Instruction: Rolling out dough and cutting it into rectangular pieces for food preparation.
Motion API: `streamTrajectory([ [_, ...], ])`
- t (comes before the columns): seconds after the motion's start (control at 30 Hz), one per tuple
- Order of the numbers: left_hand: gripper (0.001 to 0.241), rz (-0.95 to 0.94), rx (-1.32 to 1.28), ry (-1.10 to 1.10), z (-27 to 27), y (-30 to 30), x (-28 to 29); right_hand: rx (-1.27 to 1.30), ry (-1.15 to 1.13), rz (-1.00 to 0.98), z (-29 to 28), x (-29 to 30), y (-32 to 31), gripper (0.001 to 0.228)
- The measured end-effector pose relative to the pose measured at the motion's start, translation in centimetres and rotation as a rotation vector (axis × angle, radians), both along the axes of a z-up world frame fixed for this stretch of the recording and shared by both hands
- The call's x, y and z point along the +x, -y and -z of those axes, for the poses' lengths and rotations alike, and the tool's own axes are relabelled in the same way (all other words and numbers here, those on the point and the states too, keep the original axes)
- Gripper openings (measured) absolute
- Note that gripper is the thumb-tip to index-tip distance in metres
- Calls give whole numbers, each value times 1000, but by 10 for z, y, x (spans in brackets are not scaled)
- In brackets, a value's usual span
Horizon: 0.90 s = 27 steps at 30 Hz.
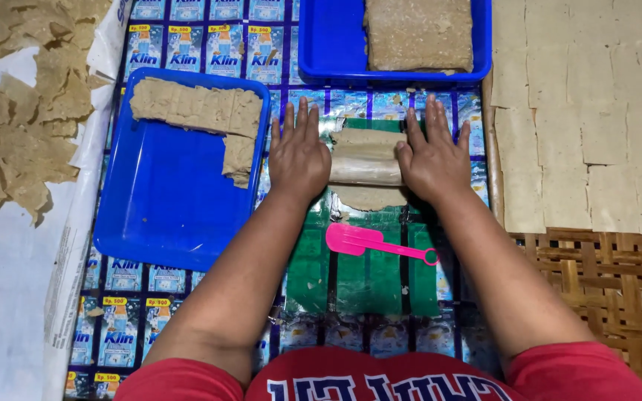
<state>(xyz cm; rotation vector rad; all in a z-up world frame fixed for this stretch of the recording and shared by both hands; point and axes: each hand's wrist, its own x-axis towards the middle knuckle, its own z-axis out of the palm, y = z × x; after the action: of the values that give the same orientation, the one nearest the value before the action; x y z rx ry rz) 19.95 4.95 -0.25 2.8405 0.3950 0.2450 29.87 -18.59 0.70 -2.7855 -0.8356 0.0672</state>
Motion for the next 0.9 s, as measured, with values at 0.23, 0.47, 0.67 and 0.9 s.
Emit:
streamTrajectory([
  [0.23, 55, 61, -9, 54, -7, 15, -48, 25, 126, -45, 6, -42, 19, 61],
  [0.47, 53, 92, -17, 118, -10, 28, -90, 62, 148, -62, 5, -79, 36, 71],
  [0.67, 57, 112, -50, 104, -8, 43, -133, 103, 142, -68, 0, -127, 54, 77],
  [0.9, 60, 89, -42, 118, -4, 42, -121, 103, 124, -66, 4, -111, 50, 79],
])
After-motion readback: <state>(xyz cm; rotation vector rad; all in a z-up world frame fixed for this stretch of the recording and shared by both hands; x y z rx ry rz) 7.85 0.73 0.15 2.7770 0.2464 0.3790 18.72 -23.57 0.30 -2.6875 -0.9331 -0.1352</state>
